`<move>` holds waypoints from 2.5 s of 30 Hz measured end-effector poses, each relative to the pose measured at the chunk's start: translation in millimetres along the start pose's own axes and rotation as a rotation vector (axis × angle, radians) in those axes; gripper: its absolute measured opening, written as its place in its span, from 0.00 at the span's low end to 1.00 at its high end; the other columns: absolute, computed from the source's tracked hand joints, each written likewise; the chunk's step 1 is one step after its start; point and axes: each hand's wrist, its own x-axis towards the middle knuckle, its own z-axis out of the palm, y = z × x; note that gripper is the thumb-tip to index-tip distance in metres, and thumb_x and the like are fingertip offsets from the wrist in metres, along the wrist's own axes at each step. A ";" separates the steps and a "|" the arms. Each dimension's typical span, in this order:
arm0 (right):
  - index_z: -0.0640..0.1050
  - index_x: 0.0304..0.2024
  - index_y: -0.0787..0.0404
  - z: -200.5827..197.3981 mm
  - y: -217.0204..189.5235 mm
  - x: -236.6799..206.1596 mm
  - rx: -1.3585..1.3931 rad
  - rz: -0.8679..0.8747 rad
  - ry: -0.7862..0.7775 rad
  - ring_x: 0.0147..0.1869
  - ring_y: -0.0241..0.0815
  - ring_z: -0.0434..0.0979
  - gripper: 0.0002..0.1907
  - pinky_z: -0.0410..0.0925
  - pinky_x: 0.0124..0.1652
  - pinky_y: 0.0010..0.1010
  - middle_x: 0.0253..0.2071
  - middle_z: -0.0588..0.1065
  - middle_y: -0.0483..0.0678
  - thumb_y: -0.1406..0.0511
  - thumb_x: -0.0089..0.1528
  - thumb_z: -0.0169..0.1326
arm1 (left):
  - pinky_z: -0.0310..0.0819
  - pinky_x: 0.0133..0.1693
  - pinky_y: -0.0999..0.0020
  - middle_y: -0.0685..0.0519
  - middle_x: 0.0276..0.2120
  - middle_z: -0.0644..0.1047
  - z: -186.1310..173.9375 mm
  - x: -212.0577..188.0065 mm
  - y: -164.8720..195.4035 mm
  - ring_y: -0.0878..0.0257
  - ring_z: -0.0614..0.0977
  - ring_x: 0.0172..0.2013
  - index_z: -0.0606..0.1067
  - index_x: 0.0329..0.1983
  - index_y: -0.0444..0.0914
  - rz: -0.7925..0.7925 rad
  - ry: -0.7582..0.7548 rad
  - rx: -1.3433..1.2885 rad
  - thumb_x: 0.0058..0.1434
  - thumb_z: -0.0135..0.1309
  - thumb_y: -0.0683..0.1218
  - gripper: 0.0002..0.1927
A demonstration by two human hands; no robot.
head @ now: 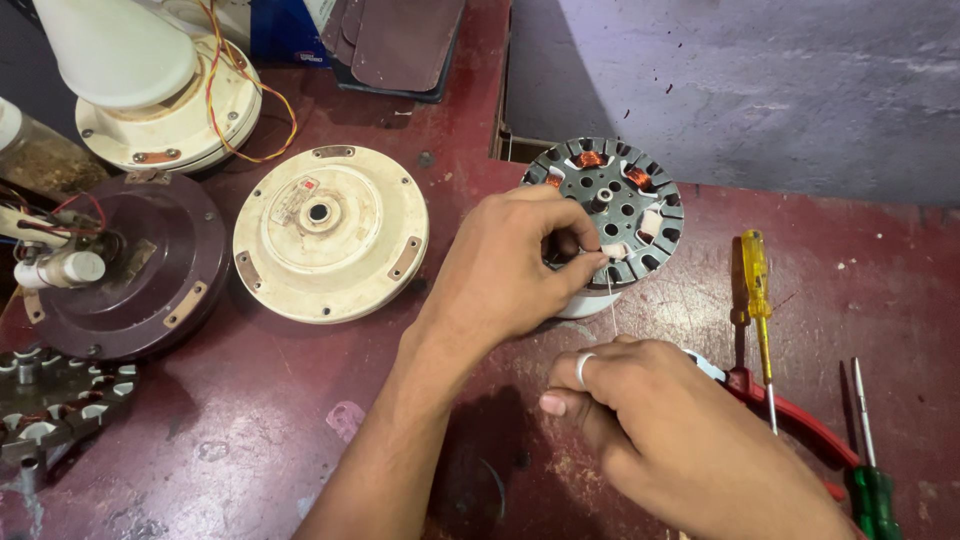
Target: The person winds a thin white wire around the slots of a circular motor stator, using a yellow-handled screwdriver to push the wire into place. They repeatedly thread the wire through slots and adjust it with the screwdriver.
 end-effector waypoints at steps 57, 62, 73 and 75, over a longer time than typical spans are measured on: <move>0.74 0.25 0.63 56.9 -29.4 21.8 -0.065 0.042 0.256 0.33 0.61 0.79 0.06 0.67 0.41 0.49 0.22 0.76 0.59 0.70 0.54 0.58 | 0.66 0.30 0.67 0.55 0.24 0.68 6.7 1.8 -15.6 0.64 0.70 0.26 0.67 0.25 0.37 -0.040 0.064 -0.138 0.47 0.68 0.44 0.18; 0.75 0.27 0.62 52.2 -29.1 19.0 -0.054 0.060 0.267 0.32 0.64 0.77 0.08 0.65 0.39 0.52 0.23 0.77 0.60 0.65 0.58 0.57 | 0.67 0.32 0.68 0.56 0.26 0.70 3.3 1.7 -17.3 0.66 0.71 0.28 0.68 0.27 0.36 -0.002 0.037 -0.172 0.48 0.67 0.43 0.16; 0.74 0.23 0.62 57.1 -26.2 21.1 -0.047 -0.004 0.250 0.31 0.60 0.78 0.09 0.66 0.41 0.50 0.20 0.76 0.58 0.67 0.57 0.57 | 0.66 0.30 0.68 0.55 0.24 0.67 6.0 2.0 -15.9 0.66 0.70 0.26 0.67 0.25 0.37 -0.027 0.054 -0.115 0.47 0.68 0.46 0.19; 0.74 0.23 0.62 58.0 -25.8 21.9 -0.074 -0.030 0.242 0.31 0.61 0.77 0.08 0.65 0.41 0.50 0.22 0.75 0.59 0.68 0.56 0.57 | 0.66 0.29 0.68 0.55 0.24 0.67 6.1 1.8 -17.1 0.66 0.69 0.26 0.66 0.25 0.37 -0.018 0.061 -0.116 0.47 0.68 0.46 0.19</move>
